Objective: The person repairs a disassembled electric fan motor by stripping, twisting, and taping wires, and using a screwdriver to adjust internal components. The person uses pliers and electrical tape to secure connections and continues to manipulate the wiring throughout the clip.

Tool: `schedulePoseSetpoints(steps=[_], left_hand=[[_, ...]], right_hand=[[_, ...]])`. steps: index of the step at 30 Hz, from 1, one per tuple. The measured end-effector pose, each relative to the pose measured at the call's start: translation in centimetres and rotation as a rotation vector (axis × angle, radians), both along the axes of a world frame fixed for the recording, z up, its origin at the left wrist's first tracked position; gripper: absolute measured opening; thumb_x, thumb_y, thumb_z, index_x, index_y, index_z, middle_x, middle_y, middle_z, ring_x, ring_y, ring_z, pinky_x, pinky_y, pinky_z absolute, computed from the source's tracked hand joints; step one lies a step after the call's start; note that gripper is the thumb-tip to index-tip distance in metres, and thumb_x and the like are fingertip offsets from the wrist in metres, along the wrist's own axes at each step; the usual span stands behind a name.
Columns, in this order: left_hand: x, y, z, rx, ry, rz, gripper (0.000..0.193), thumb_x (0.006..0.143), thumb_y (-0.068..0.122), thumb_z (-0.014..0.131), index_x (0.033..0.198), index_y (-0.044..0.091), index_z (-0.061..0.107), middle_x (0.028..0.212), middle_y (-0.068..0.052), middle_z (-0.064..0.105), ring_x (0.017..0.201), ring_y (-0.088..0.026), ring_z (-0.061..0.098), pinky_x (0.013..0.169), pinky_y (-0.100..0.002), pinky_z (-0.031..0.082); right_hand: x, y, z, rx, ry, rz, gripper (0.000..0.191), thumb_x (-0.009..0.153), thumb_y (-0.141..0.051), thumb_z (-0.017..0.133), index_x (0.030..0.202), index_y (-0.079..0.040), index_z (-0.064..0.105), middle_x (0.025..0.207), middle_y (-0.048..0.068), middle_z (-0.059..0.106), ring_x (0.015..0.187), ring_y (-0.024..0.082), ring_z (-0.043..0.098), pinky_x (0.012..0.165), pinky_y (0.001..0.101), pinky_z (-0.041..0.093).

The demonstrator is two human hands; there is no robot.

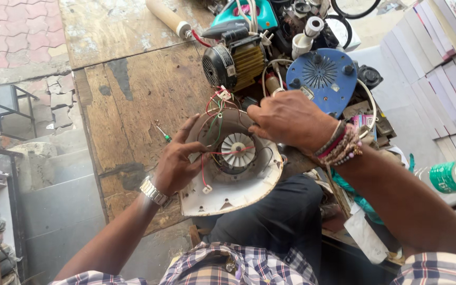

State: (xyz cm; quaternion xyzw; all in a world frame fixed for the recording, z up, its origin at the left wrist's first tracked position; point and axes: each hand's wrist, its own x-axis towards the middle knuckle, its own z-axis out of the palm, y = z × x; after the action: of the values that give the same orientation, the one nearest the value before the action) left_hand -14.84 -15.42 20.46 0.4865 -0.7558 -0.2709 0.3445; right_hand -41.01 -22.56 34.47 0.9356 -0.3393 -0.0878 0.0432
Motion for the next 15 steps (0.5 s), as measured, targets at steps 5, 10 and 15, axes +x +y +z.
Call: schedulePoseSetpoints(steps=[5, 10, 15], left_hand=[[0.1, -0.1, 0.3, 0.006, 0.054, -0.020, 0.011, 0.080, 0.015, 0.080, 0.090, 0.011, 0.081, 0.164, -0.019, 0.034, 0.145, -0.041, 0.044, 0.113, -0.047, 0.044], [0.1, -0.1, 0.3, 0.039, 0.059, 0.001, 0.012, 0.081, 0.014, 0.079, 0.092, 0.012, 0.080, 0.165, -0.016, 0.035, 0.143, -0.038, 0.047, 0.112, -0.046, 0.046], [0.1, 0.1, -0.3, 0.026, 0.033, 0.001, 0.009, 0.083, 0.014, 0.082, 0.092, 0.011, 0.080, 0.165, -0.016, 0.036, 0.150, -0.040, 0.037, 0.117, -0.048, 0.039]], right_hand=[[0.6, 0.8, -0.1, 0.053, -0.028, -0.224, 0.035, 0.093, -0.045, 0.068, 0.090, -0.010, 0.065, 0.067, 0.009, 0.069, 0.067, 0.032, 0.071, 0.061, 0.0475, 0.057], [2.4, 1.2, -0.9, -0.034, -0.119, -0.385, 0.033, 0.092, -0.045, 0.068, 0.092, -0.012, 0.069, 0.078, 0.011, 0.072, 0.077, 0.033, 0.072, 0.066, 0.0480, 0.058], [1.2, 1.1, 0.0, 0.080, -0.002, -0.350, 0.042, 0.089, -0.049, 0.071, 0.105, -0.010, 0.068, 0.088, 0.013, 0.073, 0.083, 0.033, 0.071, 0.067, 0.0490, 0.056]])
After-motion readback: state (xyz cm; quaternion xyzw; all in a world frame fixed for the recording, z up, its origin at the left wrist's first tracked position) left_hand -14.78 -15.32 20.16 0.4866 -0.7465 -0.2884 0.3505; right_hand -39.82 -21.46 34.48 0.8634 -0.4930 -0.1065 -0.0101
